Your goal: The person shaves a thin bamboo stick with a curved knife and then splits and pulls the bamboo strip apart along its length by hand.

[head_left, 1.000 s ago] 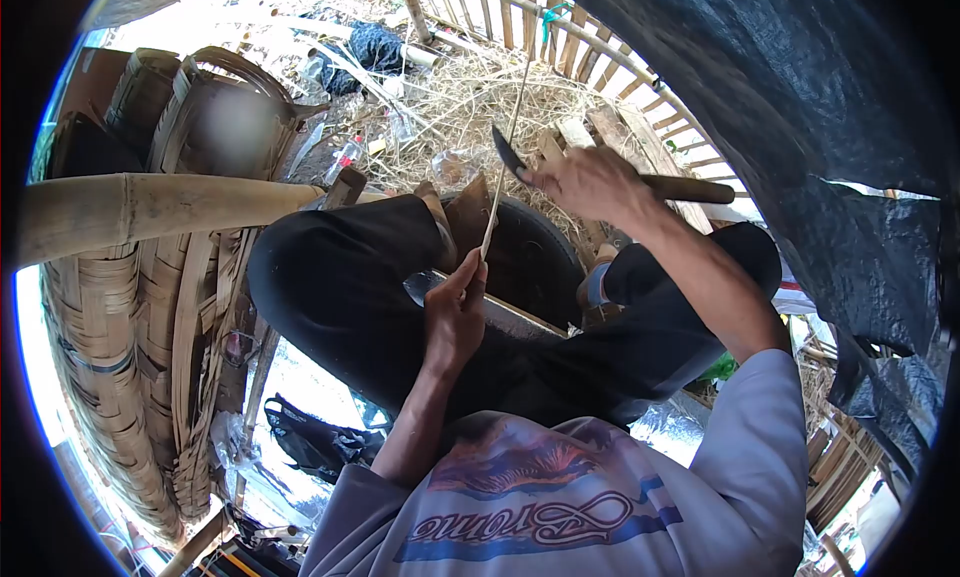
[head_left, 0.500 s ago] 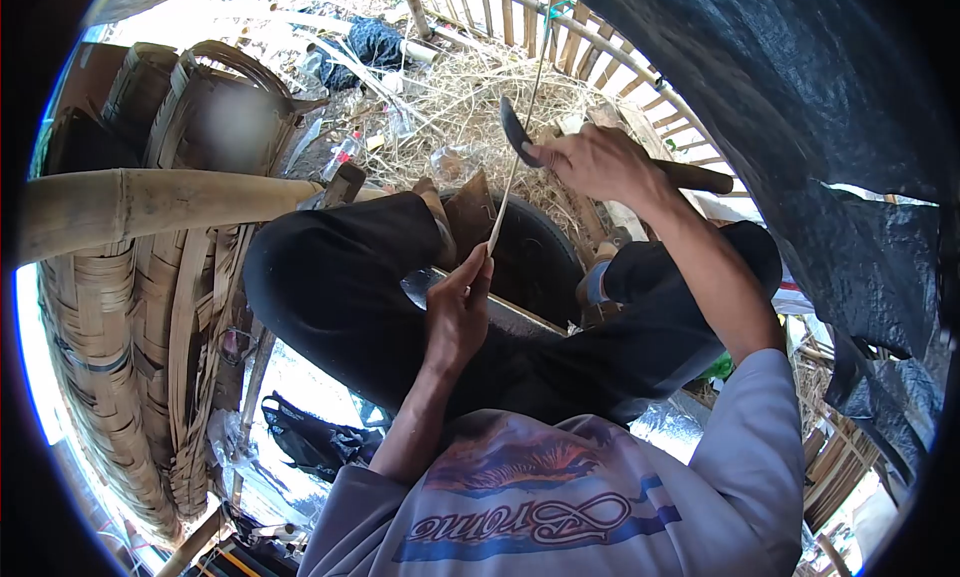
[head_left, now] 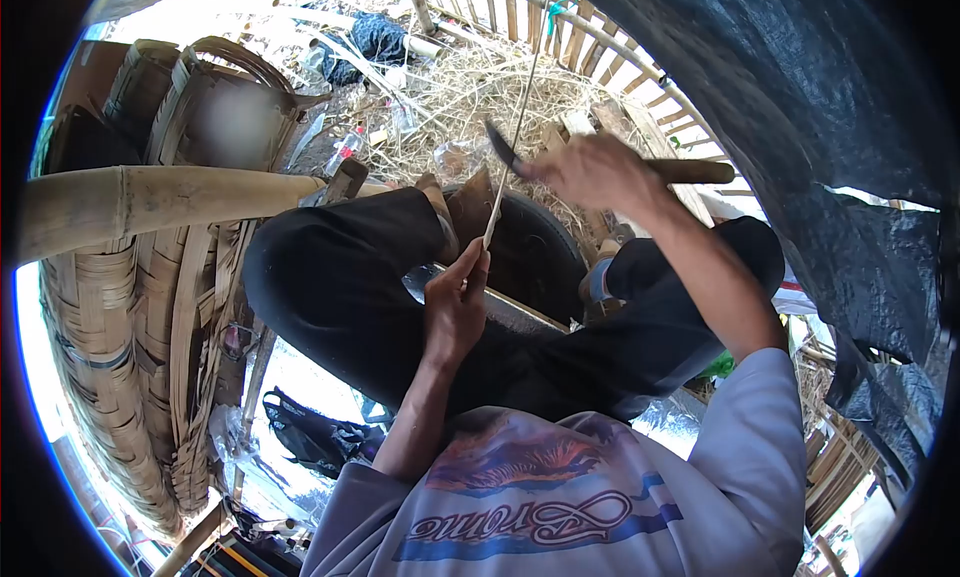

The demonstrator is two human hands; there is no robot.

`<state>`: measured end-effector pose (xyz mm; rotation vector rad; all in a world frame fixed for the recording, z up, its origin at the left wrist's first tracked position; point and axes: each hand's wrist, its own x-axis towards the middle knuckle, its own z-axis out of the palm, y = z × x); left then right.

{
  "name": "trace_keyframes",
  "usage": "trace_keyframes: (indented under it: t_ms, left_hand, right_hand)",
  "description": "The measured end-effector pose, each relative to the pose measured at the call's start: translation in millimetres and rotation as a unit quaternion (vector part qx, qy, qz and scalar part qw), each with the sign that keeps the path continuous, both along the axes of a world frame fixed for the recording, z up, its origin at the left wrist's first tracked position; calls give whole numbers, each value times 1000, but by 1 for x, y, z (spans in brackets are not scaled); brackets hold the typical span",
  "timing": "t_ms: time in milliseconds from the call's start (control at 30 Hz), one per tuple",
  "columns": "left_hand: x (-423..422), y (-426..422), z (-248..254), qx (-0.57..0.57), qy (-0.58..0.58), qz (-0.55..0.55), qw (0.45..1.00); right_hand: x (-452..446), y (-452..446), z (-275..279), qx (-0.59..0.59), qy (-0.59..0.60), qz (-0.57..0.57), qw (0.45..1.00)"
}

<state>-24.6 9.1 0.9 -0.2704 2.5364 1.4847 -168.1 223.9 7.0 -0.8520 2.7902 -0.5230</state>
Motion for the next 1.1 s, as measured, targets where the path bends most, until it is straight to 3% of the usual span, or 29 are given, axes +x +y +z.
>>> trace_keyframes:
  t_ms: [33,100,133,233,300,333,400,467,567,600,733,767,833,900,933,967,1033,1067,1100]
  left_hand:
    - [0,1,0,23,10,-3,1000]
    - [4,1,-2,3,8,-8,1000]
    - [3,1,-3,-19,7,-10,1000]
    - [1,1,0,-7,26,-11,1000]
    - [5,1,-5,1,19,-11,1000]
    - [4,2,-6,12,19,-8,1000]
    - [1,1,-7,23,21,-3,1000]
    - [-1,0,-5,30,17,1,999]
    - [-2,3,-1,81,-49,8,995]
    - [1,2,-8,88,-44,12,995]
    - [-1,2,-11,101,-42,12,994]
    - [-1,2,-9,99,-45,12,994]
    - [-2,5,-7,119,-56,13,991]
    - [-1,4,-14,95,-43,9,995]
    - [-2,4,-15,67,-31,9,997]
    - [-4,5,-14,68,-29,9,997]
    - [-5,6,-6,67,-52,19,996]
    - [-4,6,-4,65,-55,20,996]
    - [-4,8,-2,55,-48,15,997]
  right_hand:
    - [-6,0,13,40,-146,-69,986]
    - [6,-1,3,50,-139,-57,987]
    - [22,-7,-6,24,-49,29,998]
    - [22,-8,-9,-78,76,109,988]
    - [0,2,13,60,-136,-19,989]
    - [7,-4,1,125,-50,62,989]
    - [24,-11,2,112,-104,61,986]
    - [29,-15,4,30,-76,83,993]
    - [7,-2,-1,-41,-53,31,997]
    - [13,-3,-11,29,-31,47,998]
    - [29,-12,-9,6,-51,104,993]
    - [24,-8,-3,45,-91,79,992]
    - [8,-1,-8,-76,-19,45,996]
    - [25,-6,-6,43,-78,68,994]
    - [31,-13,1,46,-84,108,989]
    - [37,-10,-25,-62,9,112,992]
    - [27,-12,6,45,-115,71,990]
    - [21,-8,-3,-46,-76,38,995]
    - [15,-4,2,-27,-33,24,999]
